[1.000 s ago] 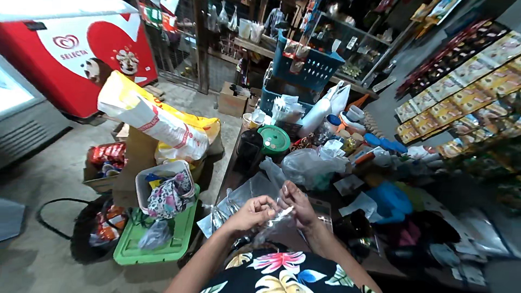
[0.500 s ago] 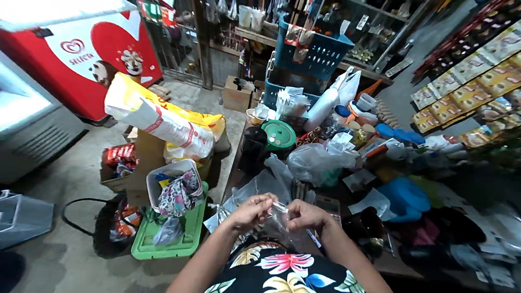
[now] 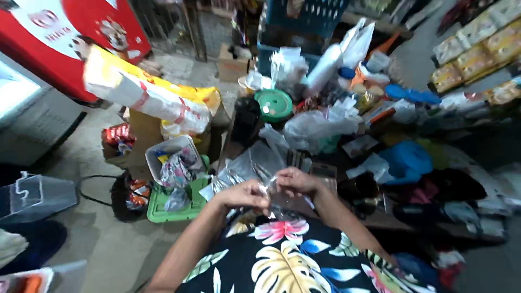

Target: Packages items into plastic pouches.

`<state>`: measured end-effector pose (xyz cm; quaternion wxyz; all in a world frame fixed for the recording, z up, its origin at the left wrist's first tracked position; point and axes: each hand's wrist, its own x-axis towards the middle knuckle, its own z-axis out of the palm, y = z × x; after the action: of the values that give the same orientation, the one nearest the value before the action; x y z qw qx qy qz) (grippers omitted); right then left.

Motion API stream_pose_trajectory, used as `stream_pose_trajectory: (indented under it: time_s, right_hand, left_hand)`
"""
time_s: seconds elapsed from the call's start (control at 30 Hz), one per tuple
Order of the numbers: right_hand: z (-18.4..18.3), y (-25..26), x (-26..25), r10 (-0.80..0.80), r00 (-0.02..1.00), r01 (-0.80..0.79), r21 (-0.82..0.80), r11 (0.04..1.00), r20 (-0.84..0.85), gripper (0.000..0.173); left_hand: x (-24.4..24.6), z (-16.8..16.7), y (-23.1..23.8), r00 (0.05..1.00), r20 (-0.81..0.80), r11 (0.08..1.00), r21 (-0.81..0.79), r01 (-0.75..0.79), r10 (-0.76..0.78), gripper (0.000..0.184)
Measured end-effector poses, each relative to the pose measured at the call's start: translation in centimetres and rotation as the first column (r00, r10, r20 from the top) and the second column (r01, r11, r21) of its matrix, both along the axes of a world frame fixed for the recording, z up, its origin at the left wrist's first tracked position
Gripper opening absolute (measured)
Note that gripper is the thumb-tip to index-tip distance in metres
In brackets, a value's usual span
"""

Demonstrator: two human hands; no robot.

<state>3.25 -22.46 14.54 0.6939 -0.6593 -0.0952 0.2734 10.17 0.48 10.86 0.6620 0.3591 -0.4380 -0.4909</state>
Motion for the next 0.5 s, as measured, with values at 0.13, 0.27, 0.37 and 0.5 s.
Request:
stream_pose_trajectory:
  time_s: [0.13,0.27,0.37,0.5]
  right_hand:
    - [-1.4,-1.8,-1.1,0.242,0.966,-0.251,0.103,0.962,0.095,0.023]
    - [-3.7,-2.1,-1.4,0.166,0.963,-0.138,-0.136,0.981,0.214,0.021]
    - [-7.3,-3.5,-0.7,-0.086,0.956,0.208,-0.447,0.87,0.279,0.024]
    - [-11.3,-8.4,0.7,-0.359,0.906,0.38,-0.802,0.461,0.223,0.04]
  left_hand:
    - [-0.4,-0.9,1.2,0.959,0.095,0.889,0.36,-0.283,0.267,0.049]
    - [-1.3,-1.6,0.6,0.819,0.548,0.587,0.611,-0.531,0.17,0.033]
    - [-1.3,-2.7,0.5,0.664,0.737,0.443,0.558,-0.702,0.124,0.011]
    - [-1.7,-2.4,2.1,0.446,0.846,0.252,0.381,-0.889,0.293,0.014]
